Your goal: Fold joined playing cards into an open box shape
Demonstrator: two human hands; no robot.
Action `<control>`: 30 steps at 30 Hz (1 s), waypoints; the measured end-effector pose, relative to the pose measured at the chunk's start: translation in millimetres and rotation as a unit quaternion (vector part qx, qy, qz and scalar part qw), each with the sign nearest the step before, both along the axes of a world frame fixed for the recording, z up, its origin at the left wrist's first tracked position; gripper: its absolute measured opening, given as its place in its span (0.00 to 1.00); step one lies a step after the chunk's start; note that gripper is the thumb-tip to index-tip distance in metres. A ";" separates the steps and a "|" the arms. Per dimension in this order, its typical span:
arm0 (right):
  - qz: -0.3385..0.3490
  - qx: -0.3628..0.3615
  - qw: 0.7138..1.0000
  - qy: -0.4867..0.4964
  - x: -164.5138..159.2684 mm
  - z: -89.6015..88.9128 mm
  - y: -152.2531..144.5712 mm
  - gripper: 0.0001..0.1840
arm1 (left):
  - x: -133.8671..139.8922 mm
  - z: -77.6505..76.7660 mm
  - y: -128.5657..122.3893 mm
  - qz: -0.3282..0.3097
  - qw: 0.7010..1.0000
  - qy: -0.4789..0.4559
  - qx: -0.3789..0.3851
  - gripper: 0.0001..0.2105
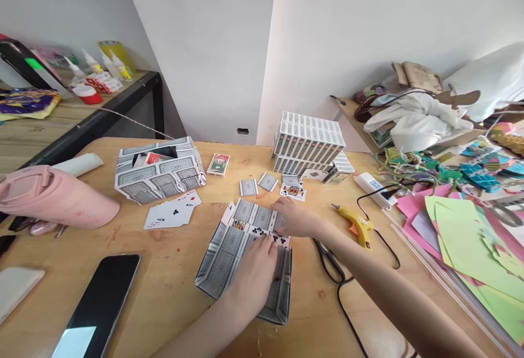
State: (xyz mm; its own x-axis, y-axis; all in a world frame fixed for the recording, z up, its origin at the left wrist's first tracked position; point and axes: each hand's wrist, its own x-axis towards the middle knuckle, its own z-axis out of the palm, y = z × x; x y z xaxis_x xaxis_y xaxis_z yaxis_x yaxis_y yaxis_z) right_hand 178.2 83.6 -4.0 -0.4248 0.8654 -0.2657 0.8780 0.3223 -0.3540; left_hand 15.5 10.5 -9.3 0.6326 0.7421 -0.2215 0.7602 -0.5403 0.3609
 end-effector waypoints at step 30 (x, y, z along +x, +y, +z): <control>0.019 0.076 0.997 0.003 -44.2 -21.8 16.5 0.28 | -8.2 -1.0 9.4 0.108 0.993 0.035 -0.028 0.37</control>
State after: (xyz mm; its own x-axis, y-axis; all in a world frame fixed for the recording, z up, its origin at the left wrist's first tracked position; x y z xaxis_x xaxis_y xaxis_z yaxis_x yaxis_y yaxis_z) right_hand 134.0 100.1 -25.8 -0.4585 0.8792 -0.1298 0.8624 0.4049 -0.3040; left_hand 7.3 20.0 -10.4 0.4411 0.8442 -0.3047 0.8807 -0.3419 0.3277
